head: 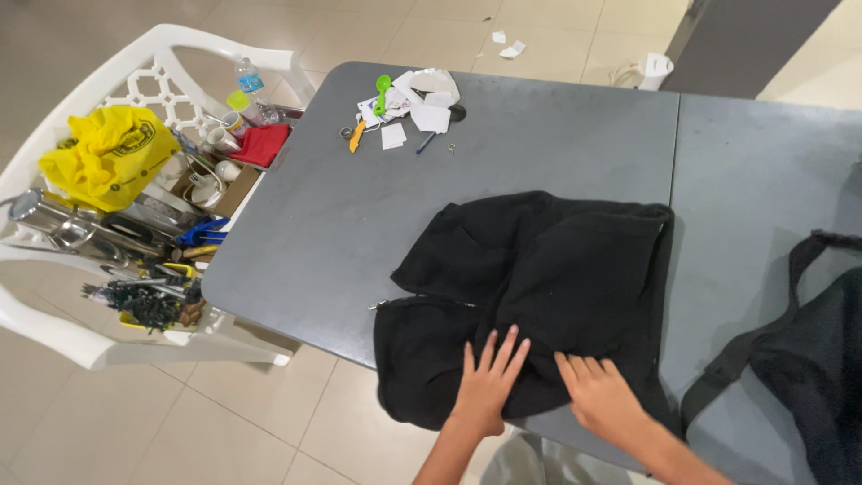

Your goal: The person places a blue tool and a green cup into a white plastic chair filled with various items. They then fold a red cloth and a black jacket on a gray table, placing the folded items into the chair.

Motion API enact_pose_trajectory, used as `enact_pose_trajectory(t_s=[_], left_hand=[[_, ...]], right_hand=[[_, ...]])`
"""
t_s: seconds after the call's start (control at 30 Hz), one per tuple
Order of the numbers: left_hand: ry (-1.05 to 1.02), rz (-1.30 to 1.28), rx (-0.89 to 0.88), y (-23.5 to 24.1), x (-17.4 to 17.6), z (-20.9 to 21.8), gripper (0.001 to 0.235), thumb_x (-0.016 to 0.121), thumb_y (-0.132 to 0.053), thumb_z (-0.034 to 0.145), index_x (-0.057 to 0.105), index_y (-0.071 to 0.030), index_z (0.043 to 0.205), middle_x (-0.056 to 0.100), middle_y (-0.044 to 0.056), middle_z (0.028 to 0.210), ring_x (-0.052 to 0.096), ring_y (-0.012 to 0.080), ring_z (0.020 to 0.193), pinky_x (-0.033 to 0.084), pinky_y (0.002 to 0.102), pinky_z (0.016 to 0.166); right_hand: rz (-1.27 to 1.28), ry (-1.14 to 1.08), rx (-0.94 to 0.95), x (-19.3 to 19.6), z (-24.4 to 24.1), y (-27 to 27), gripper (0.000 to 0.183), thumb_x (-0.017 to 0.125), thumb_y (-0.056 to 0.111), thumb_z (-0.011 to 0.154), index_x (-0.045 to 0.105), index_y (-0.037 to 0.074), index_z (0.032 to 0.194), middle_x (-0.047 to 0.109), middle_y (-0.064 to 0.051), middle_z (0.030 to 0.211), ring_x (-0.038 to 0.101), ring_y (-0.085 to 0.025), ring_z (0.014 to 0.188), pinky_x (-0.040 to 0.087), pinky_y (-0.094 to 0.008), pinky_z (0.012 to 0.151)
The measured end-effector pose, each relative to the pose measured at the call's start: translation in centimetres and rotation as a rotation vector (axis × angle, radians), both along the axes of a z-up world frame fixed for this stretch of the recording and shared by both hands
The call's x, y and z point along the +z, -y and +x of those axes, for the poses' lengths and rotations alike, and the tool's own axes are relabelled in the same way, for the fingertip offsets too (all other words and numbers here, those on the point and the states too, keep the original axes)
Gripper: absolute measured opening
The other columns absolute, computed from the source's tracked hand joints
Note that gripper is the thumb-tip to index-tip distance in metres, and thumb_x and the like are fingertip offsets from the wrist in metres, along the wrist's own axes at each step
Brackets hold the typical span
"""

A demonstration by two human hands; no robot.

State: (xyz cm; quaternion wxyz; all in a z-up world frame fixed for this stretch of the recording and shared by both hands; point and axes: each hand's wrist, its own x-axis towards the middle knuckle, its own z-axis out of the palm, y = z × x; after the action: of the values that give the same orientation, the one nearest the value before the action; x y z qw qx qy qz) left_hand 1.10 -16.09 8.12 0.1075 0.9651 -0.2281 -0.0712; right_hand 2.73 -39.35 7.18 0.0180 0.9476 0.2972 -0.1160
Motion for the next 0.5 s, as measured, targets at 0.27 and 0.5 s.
enact_pose_trajectory(t_s=[0.27, 0.5], left_hand=[[-0.210, -0.291, -0.054, -3.3, 9.5, 4.3, 0.069, 0.066, 0.000, 0.063, 0.069, -0.014, 0.131, 0.065, 0.015, 0.133, 0.069, 0.0342, 0.107, 0.055, 0.046, 0.092], [-0.363, -0.024, 0.095, -6.2, 12.1, 6.2, 0.035, 0.072, -0.015, 0.061, 0.077, -0.010, 0.096, 0.074, 0.017, 0.092, 0.071, 0.0367, 0.093, 0.057, 0.046, 0.081]], right_hand=[[0.305, -0.618, 0.024, 9.7, 6.5, 1.7, 0.057, 0.071, 0.016, 0.073, 0.064, 0.002, 0.128, 0.074, -0.019, 0.109, 0.070, -0.031, 0.104, 0.054, -0.038, 0.092], [0.492, -1.313, -0.017, 8.7, 12.2, 5.7, 0.053, 0.066, 0.014, 0.074, 0.071, -0.005, 0.123, 0.079, -0.015, 0.105, 0.070, -0.024, 0.097, 0.056, -0.035, 0.088]])
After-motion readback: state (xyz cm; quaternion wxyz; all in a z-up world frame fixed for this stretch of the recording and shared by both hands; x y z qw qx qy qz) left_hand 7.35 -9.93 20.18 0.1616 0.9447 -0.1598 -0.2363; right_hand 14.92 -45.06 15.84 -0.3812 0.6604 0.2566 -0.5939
